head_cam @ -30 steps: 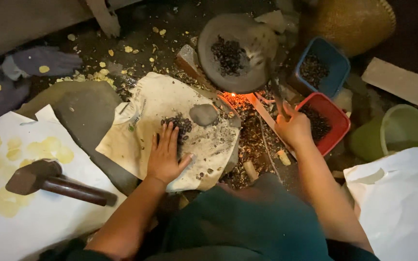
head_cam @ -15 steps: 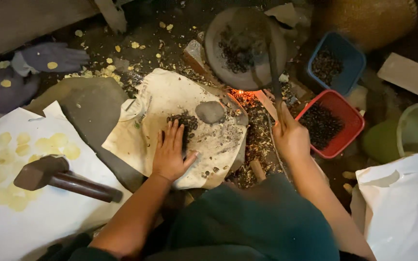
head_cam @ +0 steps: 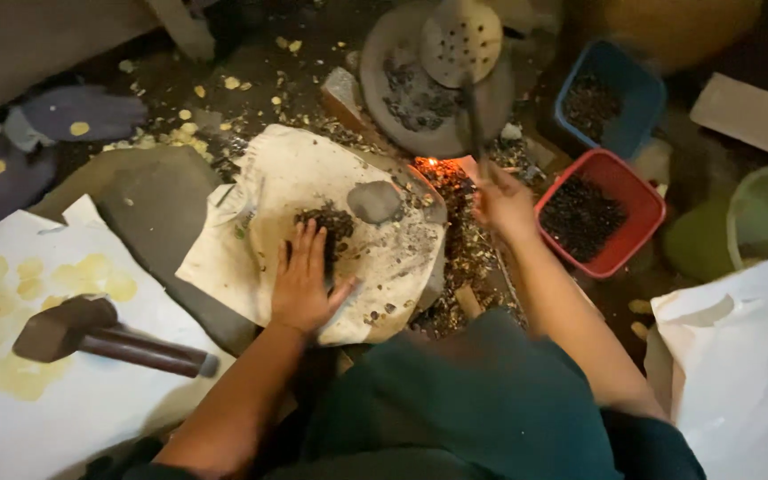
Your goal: Manually cracking nut shells with a stone and flattening the nuts using a mallet.
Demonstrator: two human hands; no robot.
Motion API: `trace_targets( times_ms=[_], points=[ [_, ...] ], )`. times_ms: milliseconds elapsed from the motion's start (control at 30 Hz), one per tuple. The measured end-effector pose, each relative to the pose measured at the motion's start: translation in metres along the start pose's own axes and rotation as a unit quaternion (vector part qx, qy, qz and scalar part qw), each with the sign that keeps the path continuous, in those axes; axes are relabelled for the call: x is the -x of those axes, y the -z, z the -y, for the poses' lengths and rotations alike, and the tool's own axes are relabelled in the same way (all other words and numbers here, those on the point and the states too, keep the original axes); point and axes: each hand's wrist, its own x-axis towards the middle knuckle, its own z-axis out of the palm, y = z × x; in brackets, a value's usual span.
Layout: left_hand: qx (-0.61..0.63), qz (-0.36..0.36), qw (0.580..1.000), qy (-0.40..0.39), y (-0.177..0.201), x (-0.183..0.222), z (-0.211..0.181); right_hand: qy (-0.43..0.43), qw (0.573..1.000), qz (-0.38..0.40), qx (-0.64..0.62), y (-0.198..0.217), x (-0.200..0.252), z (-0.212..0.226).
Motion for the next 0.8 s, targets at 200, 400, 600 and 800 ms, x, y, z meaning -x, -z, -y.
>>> trace_targets(
  times_ms=[200,400,600,800],
  points=[
    [-0.010,0.000,1.000,0.002,0.002,0.002,-0.002,-0.062,0.997,0.029,-0.026,0.035,-0.009,-0.084],
    [0.008,-0.013,1.000,-0.005,0.003,0.003,-0.003,-0.108,0.913,-0.233,-0.318,0.155,0.042,-0.171],
    [0.015,-0.021,1.000,0.000,0.008,0.000,-0.010,-0.082,0.849,-0.079,-0.516,0.278,-0.022,-0.252],
    [0.006,0.000,1.000,0.018,0.005,0.001,-0.006,-0.117,0.827,-0.358,-0.417,0.258,0.053,-0.148]
  ],
)
